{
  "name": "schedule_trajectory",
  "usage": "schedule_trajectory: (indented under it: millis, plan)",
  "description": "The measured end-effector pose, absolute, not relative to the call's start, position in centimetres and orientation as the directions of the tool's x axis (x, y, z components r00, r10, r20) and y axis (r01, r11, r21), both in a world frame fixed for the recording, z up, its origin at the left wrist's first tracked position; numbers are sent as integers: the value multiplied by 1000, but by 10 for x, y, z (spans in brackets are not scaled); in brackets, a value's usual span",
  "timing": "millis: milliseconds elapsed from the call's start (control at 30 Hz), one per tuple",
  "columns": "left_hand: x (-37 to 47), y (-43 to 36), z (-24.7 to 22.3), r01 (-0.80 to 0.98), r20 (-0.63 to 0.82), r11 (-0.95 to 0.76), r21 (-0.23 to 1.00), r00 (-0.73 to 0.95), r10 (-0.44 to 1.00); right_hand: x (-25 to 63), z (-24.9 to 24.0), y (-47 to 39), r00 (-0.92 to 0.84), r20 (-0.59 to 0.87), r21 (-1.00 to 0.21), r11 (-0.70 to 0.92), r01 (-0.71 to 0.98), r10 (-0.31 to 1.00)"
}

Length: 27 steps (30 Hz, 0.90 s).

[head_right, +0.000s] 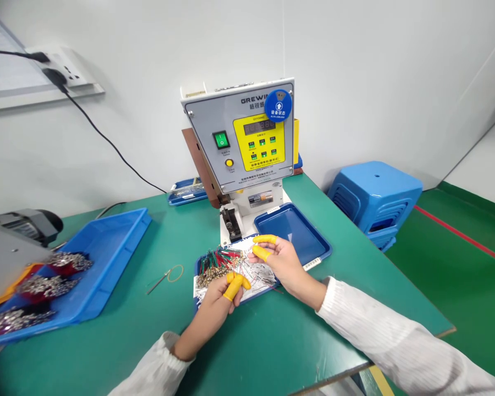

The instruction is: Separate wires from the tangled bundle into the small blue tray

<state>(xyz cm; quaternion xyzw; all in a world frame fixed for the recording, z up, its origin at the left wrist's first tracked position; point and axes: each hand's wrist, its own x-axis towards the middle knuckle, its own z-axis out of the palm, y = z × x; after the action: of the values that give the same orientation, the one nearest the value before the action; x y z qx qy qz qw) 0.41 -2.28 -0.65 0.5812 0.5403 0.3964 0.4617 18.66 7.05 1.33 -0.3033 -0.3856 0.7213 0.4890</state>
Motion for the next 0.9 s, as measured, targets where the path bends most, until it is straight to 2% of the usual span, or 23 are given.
schedule_trajectory:
  millis: [900]
  plan:
    - [8, -24, 8, 275, -26, -4, 961, 104, 994, 185, 21, 64, -360, -113, -845, -280, -455, 926]
